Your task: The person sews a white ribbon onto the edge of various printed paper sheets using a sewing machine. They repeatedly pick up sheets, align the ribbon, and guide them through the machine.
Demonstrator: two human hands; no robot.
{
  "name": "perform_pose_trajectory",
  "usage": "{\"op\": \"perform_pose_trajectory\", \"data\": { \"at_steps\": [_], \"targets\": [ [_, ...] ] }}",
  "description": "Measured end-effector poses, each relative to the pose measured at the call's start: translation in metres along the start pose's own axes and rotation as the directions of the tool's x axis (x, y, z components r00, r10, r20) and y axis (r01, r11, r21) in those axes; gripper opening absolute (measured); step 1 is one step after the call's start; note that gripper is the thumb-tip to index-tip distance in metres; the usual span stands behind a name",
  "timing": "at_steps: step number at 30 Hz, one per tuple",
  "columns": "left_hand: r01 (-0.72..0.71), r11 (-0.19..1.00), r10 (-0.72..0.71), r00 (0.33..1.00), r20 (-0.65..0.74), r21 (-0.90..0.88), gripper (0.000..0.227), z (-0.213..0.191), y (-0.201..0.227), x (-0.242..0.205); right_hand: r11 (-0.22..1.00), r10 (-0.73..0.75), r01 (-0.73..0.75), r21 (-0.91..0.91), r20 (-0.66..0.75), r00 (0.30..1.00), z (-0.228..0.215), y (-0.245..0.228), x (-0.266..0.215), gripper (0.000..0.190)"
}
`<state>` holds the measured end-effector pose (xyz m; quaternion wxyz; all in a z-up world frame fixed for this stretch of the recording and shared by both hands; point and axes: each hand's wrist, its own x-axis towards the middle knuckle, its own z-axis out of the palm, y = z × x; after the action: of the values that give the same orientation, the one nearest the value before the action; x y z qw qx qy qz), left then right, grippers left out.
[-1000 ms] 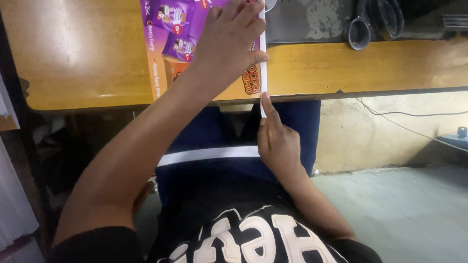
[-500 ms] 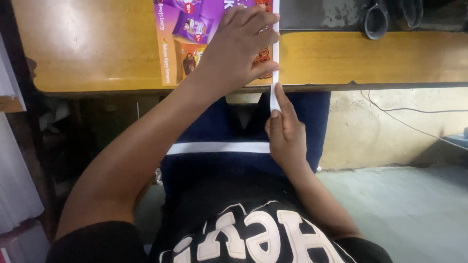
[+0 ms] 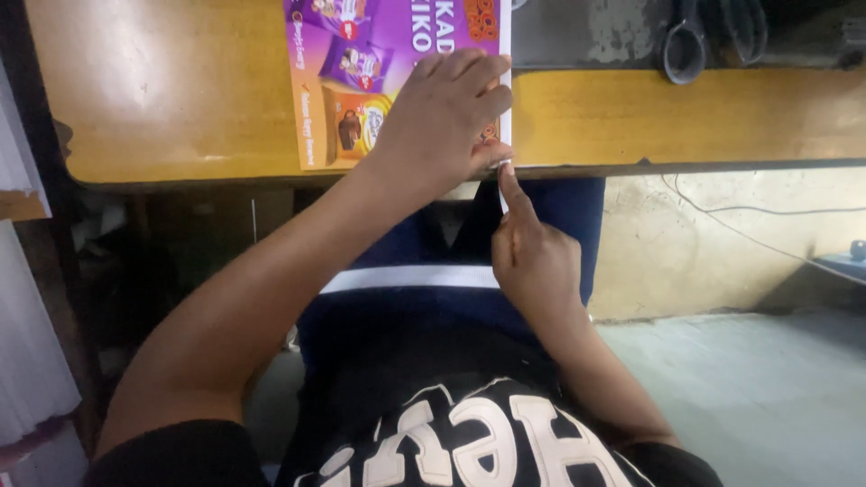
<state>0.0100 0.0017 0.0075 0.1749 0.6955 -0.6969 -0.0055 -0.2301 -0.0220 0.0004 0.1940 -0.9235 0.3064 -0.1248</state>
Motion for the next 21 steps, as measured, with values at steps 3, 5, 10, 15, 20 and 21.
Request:
{"op": "perform_pose_trajectory", "data": {
  "at_steps": [3, 5, 10, 15, 20, 21],
  "targets": [
    [0.011, 1.0, -0.011, 1.0, -0.002, 0.001, 0.051, -0.001, -0.001, 0.0, 1.0, -0.013, 0.012, 0.021, 0.029, 0.999, -0.006, -0.003, 0.005, 0.058],
    [0.01, 1.0, -0.011, 1.0, -0.014, -0.029, 0.051, -0.004, -0.004, 0.001, 1.0, 0.006, -0.006, 0.003, 0.088, 0.996, -0.011, -0.006, 0.012, 0.062],
    [-0.03, 0.999, 0.027, 0.996, -0.089, -0.033, 0.047, 0.005, -0.023, 0.011, 1.0, -0.01, 0.011, -0.007, 0.069, 0.998, -0.013, -0.005, 0.032, 0.06],
    [-0.07, 0.997, 0.07, 0.997, -0.01, 0.021, 0.031, 0.001, -0.025, 0.009, 1.0, -0.016, 0.015, 0.01, 0.093, 0.996, -0.018, -0.007, 0.055, 0.058],
    [-0.165, 0.986, 0.164, 0.984, -0.066, -0.008, 0.021, -0.007, -0.02, -0.003, 0.998, 0.01, -0.006, -0.065, 0.066, 0.998, -0.015, -0.004, 0.073, 0.059],
    [-0.165, 0.986, 0.164, 0.984, -0.068, -0.003, 0.021, -0.009, -0.023, -0.001, 0.998, 0.006, -0.002, -0.064, 0.062, 0.998, -0.017, -0.006, 0.078, 0.059]
  ]
}}
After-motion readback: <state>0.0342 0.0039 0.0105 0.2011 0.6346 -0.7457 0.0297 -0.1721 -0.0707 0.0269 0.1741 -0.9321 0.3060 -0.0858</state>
